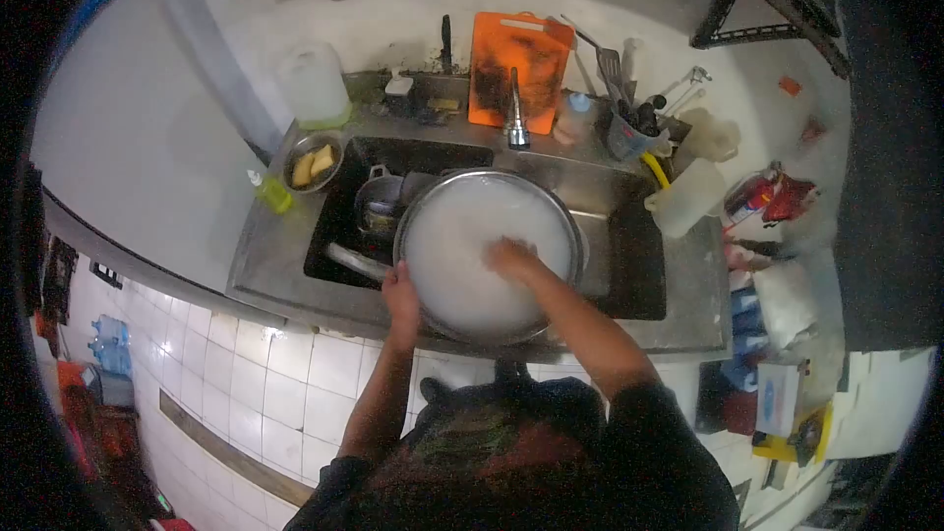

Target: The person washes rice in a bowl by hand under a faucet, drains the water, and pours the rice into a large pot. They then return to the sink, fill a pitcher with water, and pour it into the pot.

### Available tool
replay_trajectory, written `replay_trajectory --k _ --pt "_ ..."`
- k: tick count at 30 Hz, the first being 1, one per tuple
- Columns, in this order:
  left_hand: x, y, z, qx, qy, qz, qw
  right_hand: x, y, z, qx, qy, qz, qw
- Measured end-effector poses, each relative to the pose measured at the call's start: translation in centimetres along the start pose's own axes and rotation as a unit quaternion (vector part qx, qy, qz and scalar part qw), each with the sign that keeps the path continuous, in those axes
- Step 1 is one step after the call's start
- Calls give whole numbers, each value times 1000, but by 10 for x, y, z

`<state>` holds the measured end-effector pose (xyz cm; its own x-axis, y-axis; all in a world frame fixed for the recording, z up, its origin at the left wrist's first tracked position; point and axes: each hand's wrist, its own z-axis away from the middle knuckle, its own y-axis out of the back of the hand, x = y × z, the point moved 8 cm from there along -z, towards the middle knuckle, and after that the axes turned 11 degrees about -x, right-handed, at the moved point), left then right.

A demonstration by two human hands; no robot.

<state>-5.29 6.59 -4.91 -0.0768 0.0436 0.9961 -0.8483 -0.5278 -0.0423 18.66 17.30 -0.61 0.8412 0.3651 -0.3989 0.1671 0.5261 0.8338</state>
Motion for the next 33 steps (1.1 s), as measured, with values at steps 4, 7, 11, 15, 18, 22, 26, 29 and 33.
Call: replay_trajectory --k 4,7,11,15,18,22,26,29,33 --pt "-36 9 -17 33 -3 -81 996 3 20 32 78 98 -111 986" --pt "-21 4 -6 -3 18 -73 997 17 29 49 95 136 -153 974" --pt "22 2 4 -20 -21 -65 997 40 62 80 173 30 -362 915" --pt "56 -1 21 -65 24 -74 995 102 61 144 383 -116 -344 850" --pt "48 2 31 -89 77 -87 989 148 -14 162 418 -191 -383 802" --pt "10 2 37 -39 81 -59 994 112 -39 160 311 -150 -611 712" --pt "18 2 35 48 32 -37 998 87 -19 155 311 -159 -605 715" --pt "-2 5 28 25 54 -77 995 84 -15 153 313 -144 -613 711" --pt "26 -1 37 -14 80 -34 996 86 -12 151 301 -191 -612 706"
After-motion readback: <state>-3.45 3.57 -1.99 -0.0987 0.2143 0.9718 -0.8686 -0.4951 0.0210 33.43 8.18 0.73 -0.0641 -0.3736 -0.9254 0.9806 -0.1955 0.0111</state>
